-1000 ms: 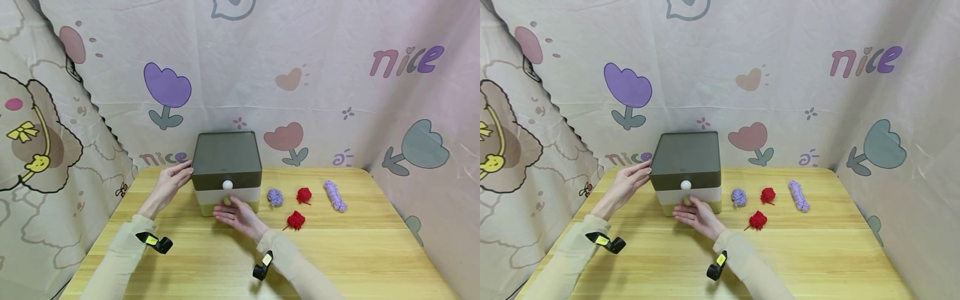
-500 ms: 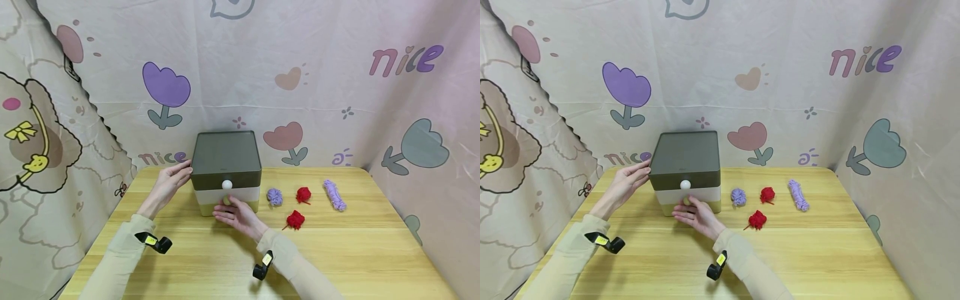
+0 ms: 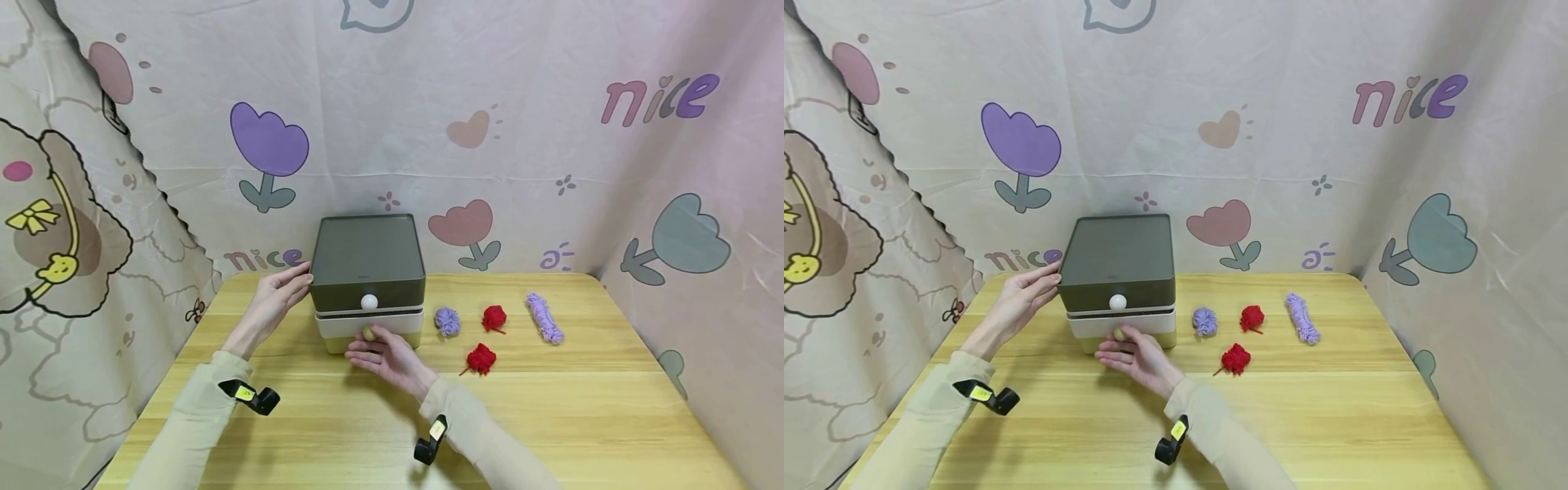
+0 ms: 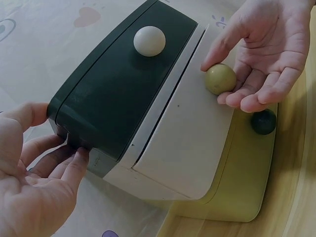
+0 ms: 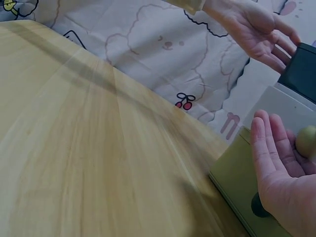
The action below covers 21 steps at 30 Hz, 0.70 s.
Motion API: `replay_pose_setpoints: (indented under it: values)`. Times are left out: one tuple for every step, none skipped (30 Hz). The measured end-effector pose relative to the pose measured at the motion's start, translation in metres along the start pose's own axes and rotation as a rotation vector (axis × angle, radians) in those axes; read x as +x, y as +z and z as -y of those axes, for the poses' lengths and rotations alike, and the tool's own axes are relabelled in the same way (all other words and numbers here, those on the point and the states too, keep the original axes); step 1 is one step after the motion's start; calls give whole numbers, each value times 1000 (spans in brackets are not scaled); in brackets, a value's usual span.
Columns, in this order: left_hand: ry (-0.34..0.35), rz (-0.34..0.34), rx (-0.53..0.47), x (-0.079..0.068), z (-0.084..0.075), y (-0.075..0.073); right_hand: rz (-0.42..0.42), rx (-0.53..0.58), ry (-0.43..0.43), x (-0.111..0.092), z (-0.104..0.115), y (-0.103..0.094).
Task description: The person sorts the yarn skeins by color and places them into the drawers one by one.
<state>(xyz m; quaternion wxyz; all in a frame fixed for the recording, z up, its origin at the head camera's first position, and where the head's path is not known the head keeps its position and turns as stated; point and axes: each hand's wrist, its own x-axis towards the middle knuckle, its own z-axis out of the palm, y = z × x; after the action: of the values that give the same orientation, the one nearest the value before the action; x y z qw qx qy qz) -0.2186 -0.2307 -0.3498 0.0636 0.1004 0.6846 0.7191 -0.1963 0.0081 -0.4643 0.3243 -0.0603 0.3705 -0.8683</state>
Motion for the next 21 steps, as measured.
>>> replay_pose_setpoints:
  values:
    - [1,1,1,0,0,0,4,-1,-2,-1,-1,0]
    - [3,1,2,0,0,0,7,-4,-3,-1,-2,0]
    - [3,-1,4,0,1,0,10,-8,-5,-2,-2,0]
    - [4,-2,6,0,1,0,12,-10,-6,-3,-3,1]
    - [3,-4,8,0,1,0,14,-8,-3,-5,-4,1]
    - [3,-6,10,0,1,0,14,-7,-1,-6,-4,1]
    - [3,-8,12,0,1,0,13,-8,-2,-7,-5,1]
    - [3,-10,12,1,1,0,12,-10,-1,-8,-5,2]
    - [2,-12,12,1,1,0,12,-10,2,-9,-6,2]
    - [1,-13,11,1,1,0,13,-11,7,-10,-6,2]
    - [1,-13,11,1,1,-1,13,-11,12,-11,-7,3]
    - [1,-14,10,1,1,0,10,-13,18,-12,-7,3]
    - [1,-14,9,2,1,0,9,-13,25,-14,-7,3]
    - [0,-15,7,2,1,0,6,-11,33,-15,-8,4]
    - [-2,-16,4,2,2,0,4,-10,41,-17,-8,4]
    - [-2,-15,2,2,2,0,0,-13,43,-18,-9,5]
    - [-3,-15,0,2,2,0,-1,-18,40,-20,-9,5]
    - [-3,-13,0,1,2,0,-4,-21,39,-21,-10,6]
    - [-5,-13,0,1,2,0,-4,-22,39,-23,-11,6]
    - [-6,-15,-1,1,2,0,-5,-23,41,-25,-11,7]
    - [-6,-16,-1,1,2,-1,-4,-25,42,-26,-12,7]
